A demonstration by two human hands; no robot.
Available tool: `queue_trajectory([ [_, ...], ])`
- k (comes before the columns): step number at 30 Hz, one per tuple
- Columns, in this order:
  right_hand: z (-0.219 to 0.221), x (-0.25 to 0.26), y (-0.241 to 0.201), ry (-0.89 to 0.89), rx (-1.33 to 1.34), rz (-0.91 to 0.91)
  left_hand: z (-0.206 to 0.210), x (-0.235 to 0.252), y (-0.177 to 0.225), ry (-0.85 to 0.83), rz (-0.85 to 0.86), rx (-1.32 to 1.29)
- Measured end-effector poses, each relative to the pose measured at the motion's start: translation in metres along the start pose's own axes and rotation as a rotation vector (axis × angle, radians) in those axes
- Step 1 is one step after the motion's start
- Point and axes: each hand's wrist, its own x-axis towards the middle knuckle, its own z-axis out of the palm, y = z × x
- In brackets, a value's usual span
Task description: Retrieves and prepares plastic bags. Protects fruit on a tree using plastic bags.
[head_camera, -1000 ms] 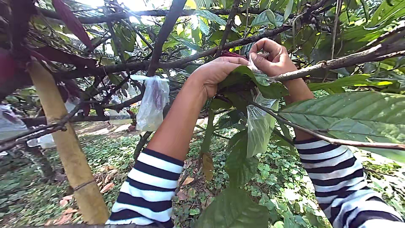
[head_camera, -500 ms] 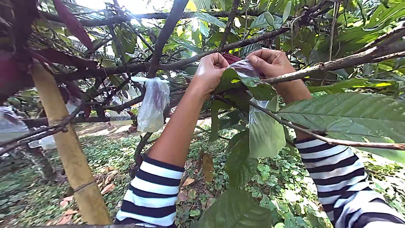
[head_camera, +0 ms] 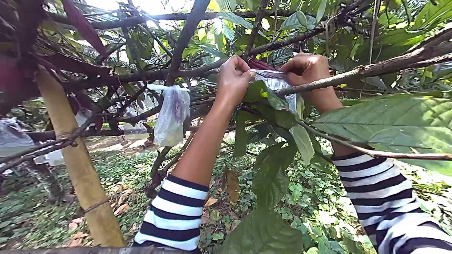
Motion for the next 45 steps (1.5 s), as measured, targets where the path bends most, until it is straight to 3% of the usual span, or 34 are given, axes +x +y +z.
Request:
queue_trajectory([
  [10,-0.01,0.002,0.009,-0.113,0.392,-0.004,0.002,-0.008,0.013,-0.01,-0.104,-0.181],
  [21,0.01,0.036,0.0,0.036,0.031,0.05,0.002,-0.01,0.013,-0.02,-0.159,-0.234],
  [30,0.0,0.039,0.007,-0.124,0.094,0.082,0.004,-0.012,0.011,0.051,-0.2,-0.323],
  [39,0.01,0.04,-0.001,-0.04,-0.034,0.124,0.011,-0.01,0.001,0.098,-0.094,-0.322],
  [45,0.01,0.043,-0.001,-0.059,0.12,0.199,0.003,-0.004,-0.01,0.101,0.019,-0.044],
])
